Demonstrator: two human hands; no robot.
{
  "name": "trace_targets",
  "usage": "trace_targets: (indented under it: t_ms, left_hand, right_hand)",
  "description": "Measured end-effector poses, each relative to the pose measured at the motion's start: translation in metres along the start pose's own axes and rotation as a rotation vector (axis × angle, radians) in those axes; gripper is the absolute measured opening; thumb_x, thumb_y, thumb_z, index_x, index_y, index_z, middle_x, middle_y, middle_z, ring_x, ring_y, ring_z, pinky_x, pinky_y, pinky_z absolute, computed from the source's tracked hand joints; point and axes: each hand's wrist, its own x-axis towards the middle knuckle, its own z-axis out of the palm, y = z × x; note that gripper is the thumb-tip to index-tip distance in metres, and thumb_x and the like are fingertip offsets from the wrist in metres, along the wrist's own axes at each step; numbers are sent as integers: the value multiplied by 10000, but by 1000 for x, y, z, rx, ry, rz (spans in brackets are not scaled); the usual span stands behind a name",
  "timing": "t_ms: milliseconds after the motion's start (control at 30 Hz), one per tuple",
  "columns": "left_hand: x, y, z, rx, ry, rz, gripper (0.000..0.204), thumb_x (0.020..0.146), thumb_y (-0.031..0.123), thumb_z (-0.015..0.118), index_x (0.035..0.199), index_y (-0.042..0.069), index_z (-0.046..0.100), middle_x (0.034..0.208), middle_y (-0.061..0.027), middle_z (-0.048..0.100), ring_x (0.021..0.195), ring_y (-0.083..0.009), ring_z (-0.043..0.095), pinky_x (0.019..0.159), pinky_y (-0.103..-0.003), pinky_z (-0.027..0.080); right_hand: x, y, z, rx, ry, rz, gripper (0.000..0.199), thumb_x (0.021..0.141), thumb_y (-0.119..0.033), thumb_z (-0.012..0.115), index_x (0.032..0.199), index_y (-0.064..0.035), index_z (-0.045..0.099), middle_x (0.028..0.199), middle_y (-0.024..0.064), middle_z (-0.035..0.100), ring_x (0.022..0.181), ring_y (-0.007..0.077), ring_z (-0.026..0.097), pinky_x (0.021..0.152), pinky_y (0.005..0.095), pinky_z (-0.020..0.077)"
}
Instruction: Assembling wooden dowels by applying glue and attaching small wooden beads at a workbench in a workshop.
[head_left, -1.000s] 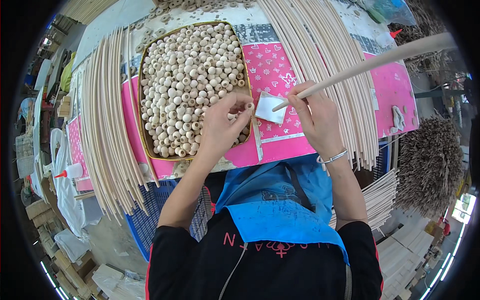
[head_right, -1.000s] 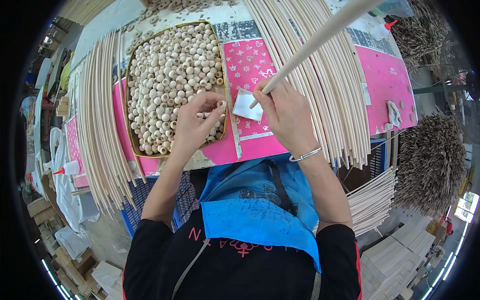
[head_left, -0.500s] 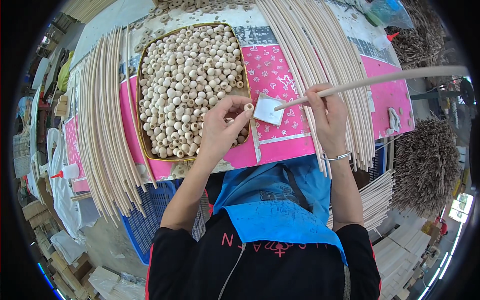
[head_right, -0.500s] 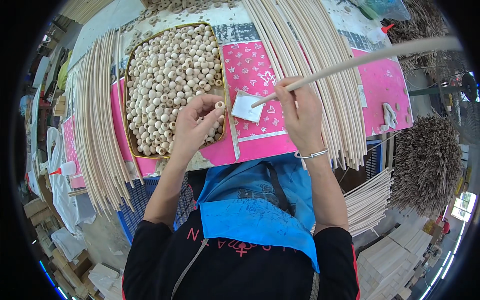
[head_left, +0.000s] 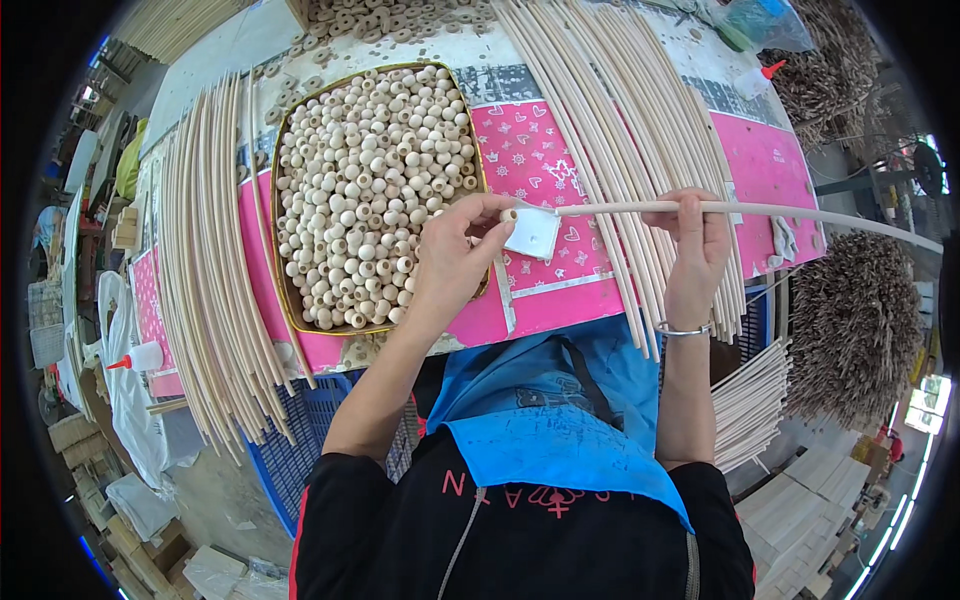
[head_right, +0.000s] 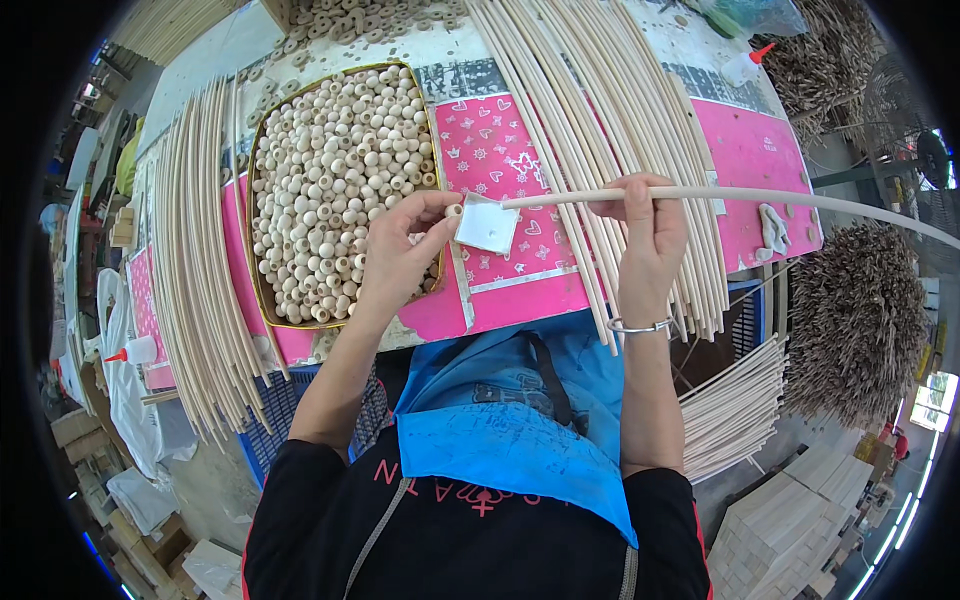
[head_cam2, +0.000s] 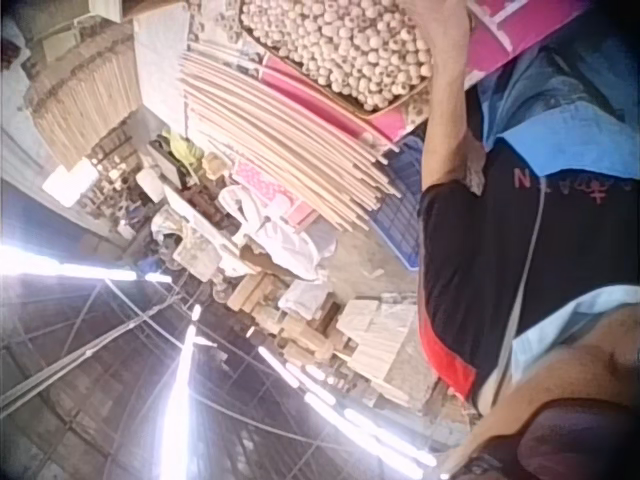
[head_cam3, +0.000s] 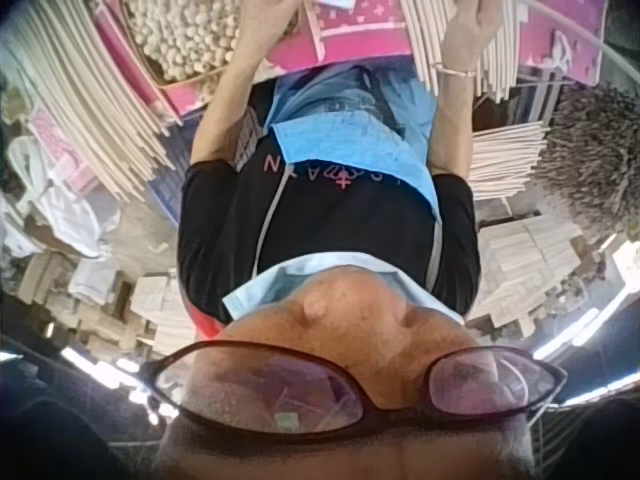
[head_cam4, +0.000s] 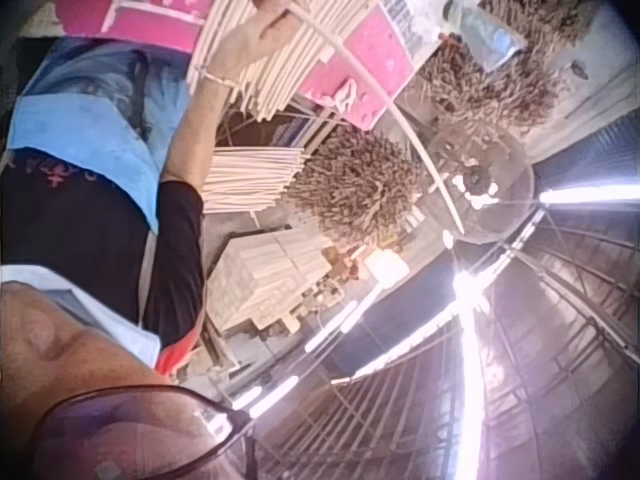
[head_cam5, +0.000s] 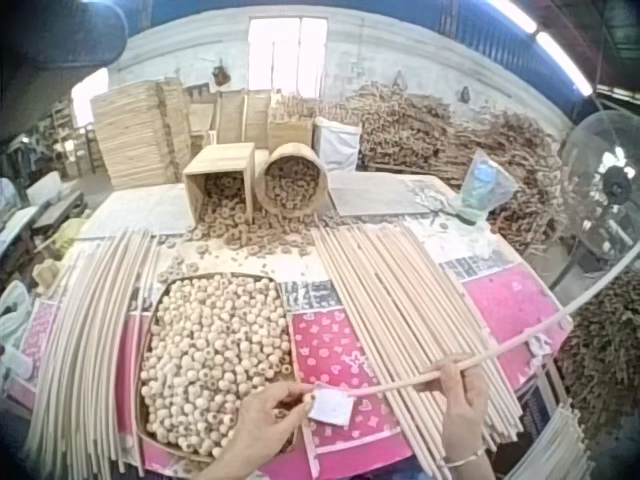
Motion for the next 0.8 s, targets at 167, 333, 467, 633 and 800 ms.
trace_targets:
  t_ms: [167, 333, 467, 633, 800]
  left_hand:
    - [5, -2, 12, 43, -4, 38, 247, 888, 70, 681, 1122, -10, 687, 911, -97, 708, 831, -161, 690, 755, -294, 554]
    - [4, 3, 18, 15, -23, 36, 261, 882, 78, 690, 1126, -16, 689, 905, -88, 703, 810, -144, 675, 741, -290, 546]
    - [2, 2, 20, -41, -41, -17, 264, 888, 68, 685, 1138, -17, 687, 905, -70, 700, 816, -125, 668, 751, -273, 544]
    - [0, 5, 21, -163, -93, -63, 267, 916, 55, 667, 1171, -25, 669, 909, -45, 692, 832, -95, 657, 780, -247, 538]
    - [-2, -1, 21, -235, -127, -85, 265, 930, 73, 674, 1181, -13, 667, 908, -23, 682, 832, -74, 638, 758, -231, 522]
  right_hand:
    - [-3, -21, -4, 39, -12, -24, 232, 1077, -195, 448, 1053, -1, 573, 973, 104, 638, 823, 175, 671, 801, 326, 571]
    - [-4, -25, -3, 78, -20, -68, 231, 1076, -195, 448, 1051, -4, 575, 973, 102, 642, 822, 181, 669, 797, 330, 572]
    - [-8, -23, 0, 100, -22, -58, 230, 1076, -192, 449, 1051, -2, 575, 973, 106, 642, 822, 179, 667, 793, 329, 572]
    - [-9, -21, 0, 110, -13, -69, 240, 1070, -219, 472, 1033, -6, 576, 908, 109, 665, 801, 168, 694, 754, 301, 597]
    - [-11, -16, 1, 90, -32, -80, 241, 1070, -218, 472, 1033, -4, 576, 908, 111, 664, 800, 170, 693, 756, 303, 596]
